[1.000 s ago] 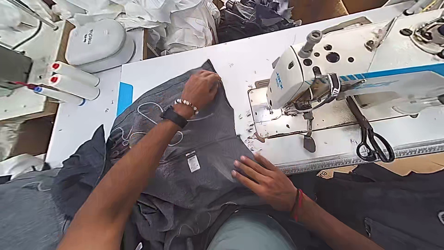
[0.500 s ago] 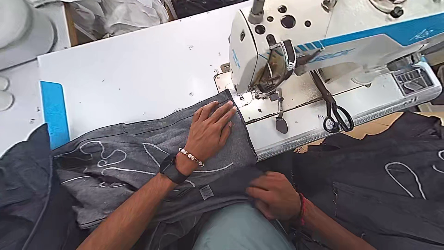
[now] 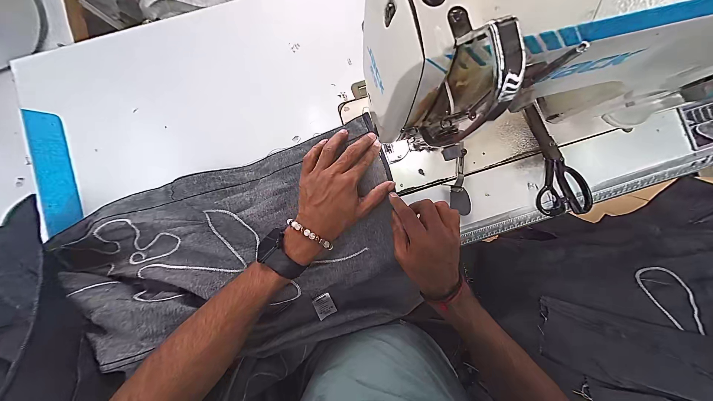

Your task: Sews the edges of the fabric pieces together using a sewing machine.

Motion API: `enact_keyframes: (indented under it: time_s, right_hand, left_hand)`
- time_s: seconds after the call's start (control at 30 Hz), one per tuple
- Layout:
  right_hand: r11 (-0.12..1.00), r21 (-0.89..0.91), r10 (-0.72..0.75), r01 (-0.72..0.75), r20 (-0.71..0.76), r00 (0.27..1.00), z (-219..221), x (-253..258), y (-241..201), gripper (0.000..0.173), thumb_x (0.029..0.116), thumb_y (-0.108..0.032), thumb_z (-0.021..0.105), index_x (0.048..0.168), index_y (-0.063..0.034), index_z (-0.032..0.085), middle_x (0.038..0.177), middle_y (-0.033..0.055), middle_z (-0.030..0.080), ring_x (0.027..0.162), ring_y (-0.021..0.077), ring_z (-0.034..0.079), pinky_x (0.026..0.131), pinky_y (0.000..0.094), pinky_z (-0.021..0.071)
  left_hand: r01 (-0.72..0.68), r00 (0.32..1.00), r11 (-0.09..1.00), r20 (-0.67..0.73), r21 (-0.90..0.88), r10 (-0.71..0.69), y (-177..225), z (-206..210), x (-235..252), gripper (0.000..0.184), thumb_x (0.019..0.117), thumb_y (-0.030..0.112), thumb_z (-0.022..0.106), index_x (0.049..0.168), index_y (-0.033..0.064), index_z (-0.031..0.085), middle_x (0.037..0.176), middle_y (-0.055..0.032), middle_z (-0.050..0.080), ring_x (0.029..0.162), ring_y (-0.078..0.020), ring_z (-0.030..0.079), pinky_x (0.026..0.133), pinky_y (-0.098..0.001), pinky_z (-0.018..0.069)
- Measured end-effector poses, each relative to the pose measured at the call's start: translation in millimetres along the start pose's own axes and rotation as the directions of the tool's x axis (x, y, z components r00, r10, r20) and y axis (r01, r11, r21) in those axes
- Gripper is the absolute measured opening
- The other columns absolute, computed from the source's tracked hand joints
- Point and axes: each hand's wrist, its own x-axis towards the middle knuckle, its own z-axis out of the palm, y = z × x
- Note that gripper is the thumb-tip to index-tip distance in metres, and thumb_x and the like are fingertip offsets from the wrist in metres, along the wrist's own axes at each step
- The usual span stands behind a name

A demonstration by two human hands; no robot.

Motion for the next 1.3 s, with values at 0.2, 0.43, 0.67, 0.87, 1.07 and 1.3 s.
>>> enact_keyframes:
  time_s: [0.2, 0.43, 0.67, 0.87, 1.07, 1.3]
  right_hand:
    - [1.0, 0.02, 0.01, -0.01, -0.02, 1.0, 4.9, 12.0, 9.1, 0.035, 0.1, -0.026, 0.056, 0.131, -0.0232, 0.073, 0.093, 0.0042, 0.066, 0.087, 0.0231, 0.059, 0.074, 0.0393, 0.0448]
    - [0.999, 0.038, 0.036, -0.035, -0.04, 0.999, 8.7, 12.7, 8.7, 0.035, 0.0966, -0.026, 0.059, 0.128, -0.0267, 0.075, 0.091, 0.0021, 0.066, 0.085, 0.0205, 0.058, 0.073, 0.0379, 0.044]
    - [0.965, 0.247, 0.048, -0.089, 0.167, 0.985, -21.5, 24.7, 18.1, 0.029, 0.0987, -0.027, 0.061, 0.122, -0.0222, 0.077, 0.091, 0.001, 0.068, 0.086, 0.0175, 0.062, 0.072, 0.0376, 0.0504]
    - [0.931, -0.175, 0.309, -0.322, -0.098, 0.946, -123.0, 73.5, 143.6, 0.04, 0.1073, -0.028, 0.046, 0.14, -0.0116, 0.061, 0.134, 0.0183, 0.064, 0.122, 0.0335, 0.063, 0.099, 0.0528, 0.0515]
    - [0.862, -0.36, 0.306, -0.357, -0.192, 0.932, -94.0, 78.1, 203.1, 0.034, 0.1056, -0.026, 0.045, 0.12, -0.0091, 0.071, 0.119, 0.0233, 0.067, 0.11, 0.0441, 0.064, 0.088, 0.0636, 0.0499]
    - [0.901, -0.251, 0.326, -0.355, -0.151, 0.933, -85.5, 56.5, 197.5, 0.041, 0.103, -0.027, 0.048, 0.138, -0.0121, 0.063, 0.143, 0.0176, 0.059, 0.127, 0.0397, 0.059, 0.096, 0.0608, 0.0506]
  left_hand:
    - [-0.062, 0.998, 0.997, -0.024, -0.036, 0.061, -16.8, 8.5, 29.5, 0.061, 0.0962, 0.069, 0.049, 0.126, 0.0209, 0.072, 0.15, 0.0016, 0.056, 0.148, -0.0264, 0.039, 0.121, -0.0509, 0.0274]
    - [-0.115, 0.993, 0.991, -0.042, -0.067, 0.113, -25.4, 9.9, 35.3, 0.056, 0.0953, 0.067, 0.053, 0.12, 0.0216, 0.075, 0.145, 0.003, 0.06, 0.148, -0.0259, 0.04, 0.119, -0.0507, 0.0284]
    - [-0.115, 0.993, 0.992, -0.032, -0.058, 0.113, -23.7, 7.1, 35.5, 0.058, 0.0966, 0.067, 0.051, 0.125, 0.021, 0.073, 0.147, 0.0016, 0.059, 0.148, -0.0266, 0.04, 0.12, -0.051, 0.027]
    - [-0.083, 0.997, 0.996, -0.01, -0.042, 0.082, -22.3, 7.9, 32.5, 0.06, 0.0965, 0.069, 0.048, 0.128, 0.0232, 0.071, 0.153, 0.0041, 0.054, 0.151, -0.0253, 0.035, 0.123, -0.052, 0.0232]
    - [-0.058, 0.998, 0.997, -0.013, -0.042, 0.057, -22.4, 7.9, 35.0, 0.061, 0.0978, 0.068, 0.046, 0.135, 0.0246, 0.067, 0.154, 0.0039, 0.052, 0.152, -0.0262, 0.034, 0.123, -0.0525, 0.0219]
    - [-0.083, 0.997, 0.996, 0.001, -0.028, 0.083, -22.9, 9.2, 32.5, 0.064, 0.0952, 0.072, 0.047, 0.132, 0.0237, 0.069, 0.155, 0.0029, 0.052, 0.152, -0.0261, 0.034, 0.124, -0.0529, 0.0213]
